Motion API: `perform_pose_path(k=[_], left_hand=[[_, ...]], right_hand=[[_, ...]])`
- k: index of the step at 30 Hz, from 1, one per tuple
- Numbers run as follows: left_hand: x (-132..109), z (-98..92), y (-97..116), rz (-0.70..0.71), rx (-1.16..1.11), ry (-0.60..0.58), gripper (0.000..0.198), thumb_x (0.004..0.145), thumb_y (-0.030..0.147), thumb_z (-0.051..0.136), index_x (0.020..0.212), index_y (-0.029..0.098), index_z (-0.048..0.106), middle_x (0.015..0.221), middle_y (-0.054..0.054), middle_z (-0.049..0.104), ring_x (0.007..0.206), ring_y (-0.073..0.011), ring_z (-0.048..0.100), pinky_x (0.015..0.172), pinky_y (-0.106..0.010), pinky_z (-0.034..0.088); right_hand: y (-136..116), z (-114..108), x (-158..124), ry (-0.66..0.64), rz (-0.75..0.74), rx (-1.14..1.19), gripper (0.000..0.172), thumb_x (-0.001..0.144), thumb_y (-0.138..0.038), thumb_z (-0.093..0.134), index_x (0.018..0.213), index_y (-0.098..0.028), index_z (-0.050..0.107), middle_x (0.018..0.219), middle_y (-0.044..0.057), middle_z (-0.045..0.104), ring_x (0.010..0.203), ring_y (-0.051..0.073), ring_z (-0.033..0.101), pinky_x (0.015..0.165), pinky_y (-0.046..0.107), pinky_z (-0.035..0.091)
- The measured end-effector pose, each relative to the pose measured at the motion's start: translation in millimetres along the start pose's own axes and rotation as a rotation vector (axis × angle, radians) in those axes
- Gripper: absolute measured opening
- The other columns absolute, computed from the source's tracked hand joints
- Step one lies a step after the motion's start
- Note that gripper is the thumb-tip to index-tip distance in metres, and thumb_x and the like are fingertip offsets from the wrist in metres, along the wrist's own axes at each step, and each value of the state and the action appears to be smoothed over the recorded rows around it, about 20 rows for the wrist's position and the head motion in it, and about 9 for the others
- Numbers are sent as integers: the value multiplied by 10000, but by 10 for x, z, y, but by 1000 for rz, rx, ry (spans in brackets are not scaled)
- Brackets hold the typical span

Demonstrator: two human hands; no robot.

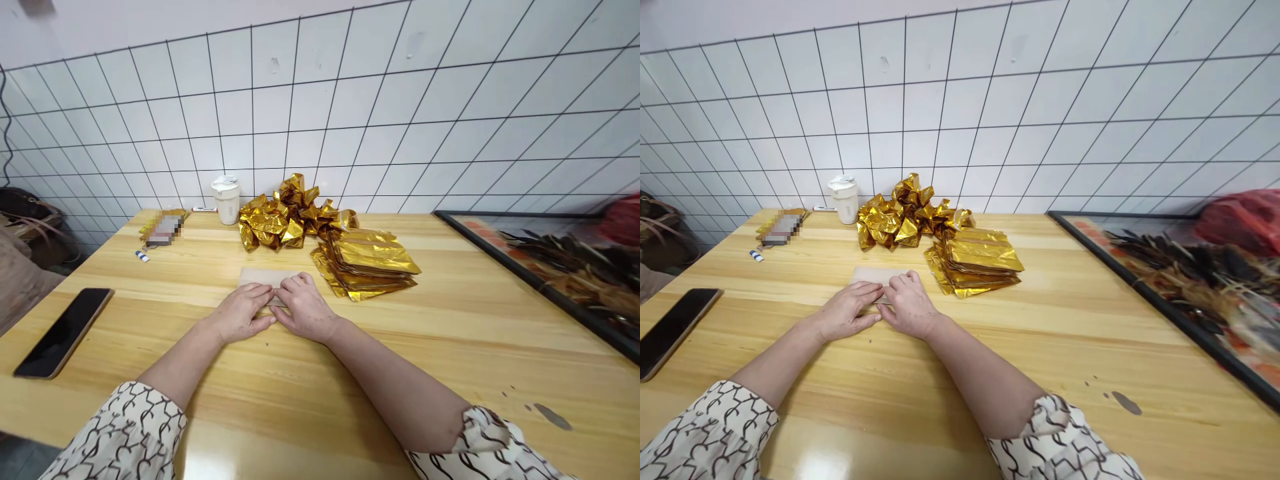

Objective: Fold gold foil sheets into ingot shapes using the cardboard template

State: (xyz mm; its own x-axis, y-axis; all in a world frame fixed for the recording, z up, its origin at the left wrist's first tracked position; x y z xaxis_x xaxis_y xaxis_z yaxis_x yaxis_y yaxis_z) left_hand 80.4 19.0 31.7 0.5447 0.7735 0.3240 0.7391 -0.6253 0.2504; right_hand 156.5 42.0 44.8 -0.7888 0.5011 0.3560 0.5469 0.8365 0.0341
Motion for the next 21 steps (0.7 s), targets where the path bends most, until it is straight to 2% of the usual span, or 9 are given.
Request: perform_pose_path(k=[9,21], left_hand=[[23,-41,47,-20,-69,47,387,820,297,579,1169,129,580,1215,-152,621,1126,-269,565,998,-452,448],[13,11,11,-71,-140,26,442,827,295,580,1225,107,544,1269,-167,582,1184,-280,524,1037,-460,421]], right_hand=[[19,-37,-40,16,8,67,225,859,-304,501,875,-140,654,788,81,577,796,215,473,814,366,310],[70,-75,-86,34,28,192,213,844,-289,498,896,-147,648,805,77,566,795,212,459,807,368,323]])
Point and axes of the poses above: each hand's wrist, its own x-axis towards the middle knuckle, its own z-axis out of the palm, y = z × x, the point moved 8 cm from there along x, towards the middle knuckle
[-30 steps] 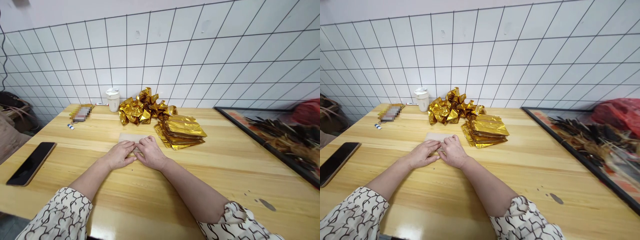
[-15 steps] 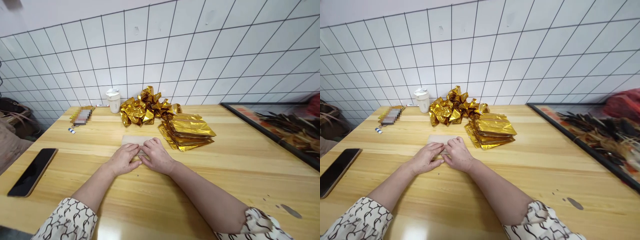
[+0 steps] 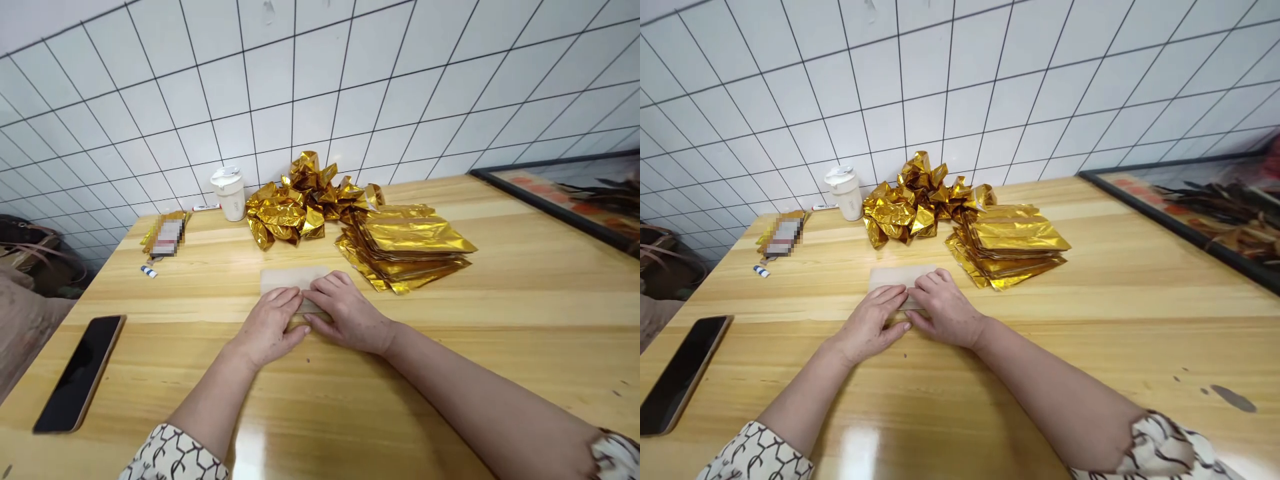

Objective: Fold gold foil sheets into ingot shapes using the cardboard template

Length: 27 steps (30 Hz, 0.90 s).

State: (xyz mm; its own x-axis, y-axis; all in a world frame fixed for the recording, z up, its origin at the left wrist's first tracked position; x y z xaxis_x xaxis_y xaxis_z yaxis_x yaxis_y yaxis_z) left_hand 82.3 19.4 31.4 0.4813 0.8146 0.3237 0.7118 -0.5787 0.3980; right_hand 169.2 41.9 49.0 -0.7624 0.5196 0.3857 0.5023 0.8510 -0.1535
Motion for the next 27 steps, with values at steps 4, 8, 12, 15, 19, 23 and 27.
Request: perform_pose_path(k=[4,8,12,15,19,23,27], left_hand=[[-2,1,-1,-6,-10,-7,430,839,298,565,1239,142,534,1265,-149,587,1188,-281,522,1027,-474,427],[-12,-2,3,7,-15,-4,432,838,289,564,1240,134,537,1274,-153,583,1196,-276,517,1041,-466,412],[-30,-8,-18,15,-20,-2,424,848,318,565,1235,143,547,1275,-150,583,1194,-275,519,1032,-467,418],[-54,-20,-32,25,-17,4,434,859,350,557,1246,152,544,1292,-148,574,1203,-280,515,1034,-482,411],[-97,-26,-49,13,2,0,444,869,376,548,1259,164,543,1303,-144,568,1215,-274,512,1033,-472,420],[-137,-26,-52,8,5,-5,470,881,389,535,1288,154,522,1316,-151,559,1234,-274,501,1040,-470,418],[-169,-6,-77,-11,17,-25,490,884,402,534,1311,163,503,1349,-157,529,1261,-279,478,1052,-484,401]], right_hand=[[28,12,-13,-22,25,22,238,864,-310,483,940,-160,651,832,81,567,817,217,463,798,369,323],[24,23,-12,-31,26,-4,254,873,-319,468,933,-157,654,832,85,565,814,219,459,788,366,321],[2,48,-2,-47,18,-25,269,875,-333,466,922,-146,654,842,93,565,819,223,448,790,368,321],[-18,64,8,-63,27,-32,271,869,-343,483,945,-145,652,847,90,562,826,227,441,797,371,317],[-51,80,10,-88,49,-64,270,857,-331,507,974,-139,656,856,88,561,840,227,433,809,367,314],[-74,95,6,-112,71,-74,298,866,-357,515,985,-122,653,869,100,568,857,235,437,816,370,313],[-87,98,1,-116,91,-59,282,872,-347,517,1002,-131,644,879,99,571,876,240,443,821,372,308]])
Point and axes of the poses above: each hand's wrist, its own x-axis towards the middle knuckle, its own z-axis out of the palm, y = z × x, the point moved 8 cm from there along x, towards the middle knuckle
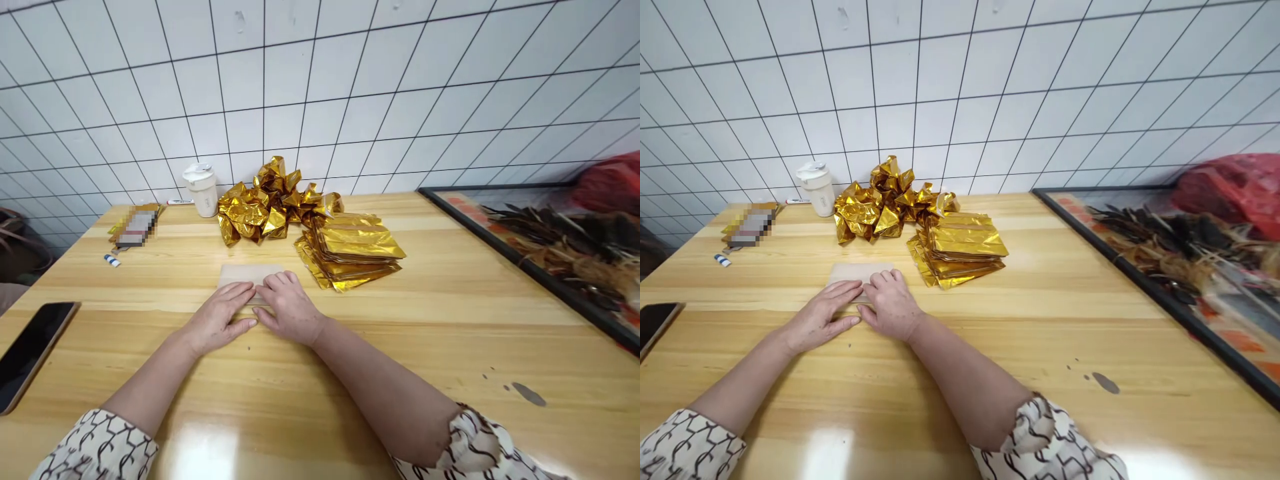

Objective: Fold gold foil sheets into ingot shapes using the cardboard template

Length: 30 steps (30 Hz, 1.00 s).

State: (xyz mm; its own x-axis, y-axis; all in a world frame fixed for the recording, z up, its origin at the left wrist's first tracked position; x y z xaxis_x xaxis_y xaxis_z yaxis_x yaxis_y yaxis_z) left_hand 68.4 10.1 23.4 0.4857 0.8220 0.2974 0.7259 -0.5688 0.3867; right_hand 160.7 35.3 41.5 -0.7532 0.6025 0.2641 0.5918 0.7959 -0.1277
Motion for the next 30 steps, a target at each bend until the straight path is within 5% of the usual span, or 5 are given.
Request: perform_pose_path(k=[18,30], left_hand=[[56,4,52,33,91,-6,523,884,481,513,1281,140,518,1321,-171,546,1228,-284,499,1031,-469,419],[232,-89,46,59,7,30,349,869,430,550,1084,176,655,1077,-102,661,1018,-244,581,914,-385,462]], right_hand=[[12,-13,27,-4,-12,-22,263,859,-320,527,974,-124,659,867,97,569,868,233,446,815,366,324],[124,-33,91,-36,-12,81,280,891,-336,494,997,-157,682,877,92,584,868,220,479,799,354,371]])
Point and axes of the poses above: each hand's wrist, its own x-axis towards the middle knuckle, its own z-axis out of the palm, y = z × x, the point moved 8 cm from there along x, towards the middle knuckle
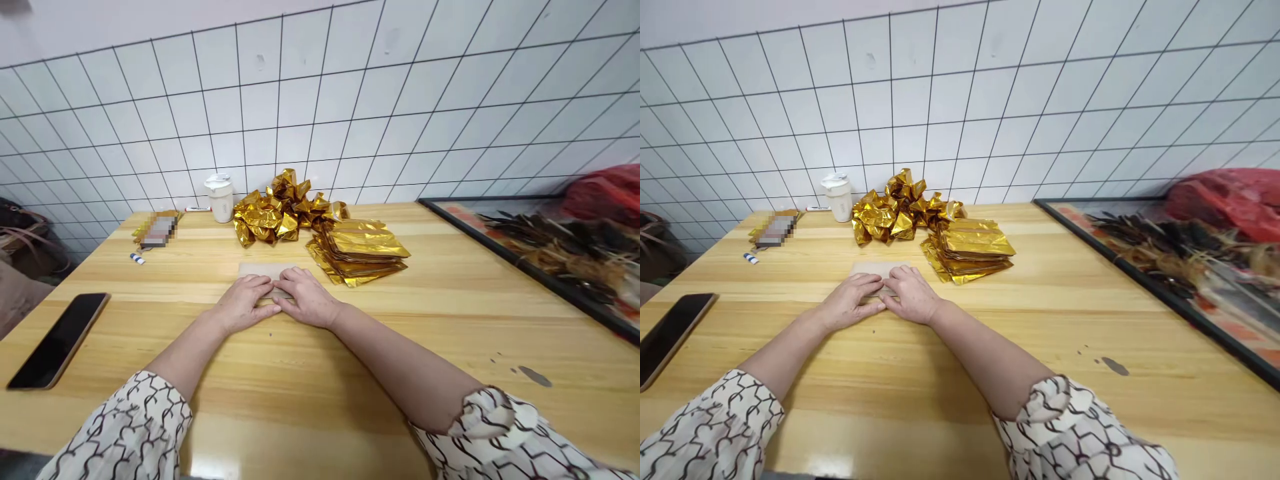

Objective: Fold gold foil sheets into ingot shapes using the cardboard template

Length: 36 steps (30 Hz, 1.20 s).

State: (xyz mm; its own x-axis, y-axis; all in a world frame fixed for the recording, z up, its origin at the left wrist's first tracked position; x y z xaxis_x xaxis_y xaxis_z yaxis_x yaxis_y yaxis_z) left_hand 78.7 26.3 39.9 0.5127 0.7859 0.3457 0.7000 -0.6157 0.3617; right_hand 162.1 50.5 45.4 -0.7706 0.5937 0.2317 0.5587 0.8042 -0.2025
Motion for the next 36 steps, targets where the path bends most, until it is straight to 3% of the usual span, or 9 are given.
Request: perform_pose_path(k=[3,5,8,16,36], left_hand=[[103,-30,-87,-32,-105,-21,243,895,338,513,963,205,704,954,-55,673,926,-202,597,869,-327,454],[191,-13,-183,-75,-209,-55,190,858,266,557,779,197,716,823,-22,661,817,-165,601,832,-286,447],[287,-12,-440,-270,-316,11,212,761,181,634,550,172,632,670,10,602,648,-125,560,645,-231,432],[264,70,-636,-395,-321,208,113,681,138,693,594,167,627,666,27,541,626,-115,522,596,-227,405],[249,47,-592,-415,-319,240,147,648,127,733,578,188,618,657,36,522,629,-115,510,586,-231,399]], right_hand=[[67,-21,73,-29,23,103,308,924,-290,434,853,-182,713,827,75,612,839,200,515,778,329,385],[161,-12,128,-12,101,204,316,906,-248,459,712,-185,700,754,51,622,783,177,541,749,297,397],[355,34,166,75,304,290,242,829,-219,566,609,-180,662,670,17,622,677,152,551,661,262,400],[429,113,124,188,398,262,86,774,-189,614,710,-188,672,684,-1,638,629,130,536,617,245,383],[358,61,123,140,415,199,66,774,-160,592,732,-200,623,686,-5,610,700,156,540,675,273,337]])
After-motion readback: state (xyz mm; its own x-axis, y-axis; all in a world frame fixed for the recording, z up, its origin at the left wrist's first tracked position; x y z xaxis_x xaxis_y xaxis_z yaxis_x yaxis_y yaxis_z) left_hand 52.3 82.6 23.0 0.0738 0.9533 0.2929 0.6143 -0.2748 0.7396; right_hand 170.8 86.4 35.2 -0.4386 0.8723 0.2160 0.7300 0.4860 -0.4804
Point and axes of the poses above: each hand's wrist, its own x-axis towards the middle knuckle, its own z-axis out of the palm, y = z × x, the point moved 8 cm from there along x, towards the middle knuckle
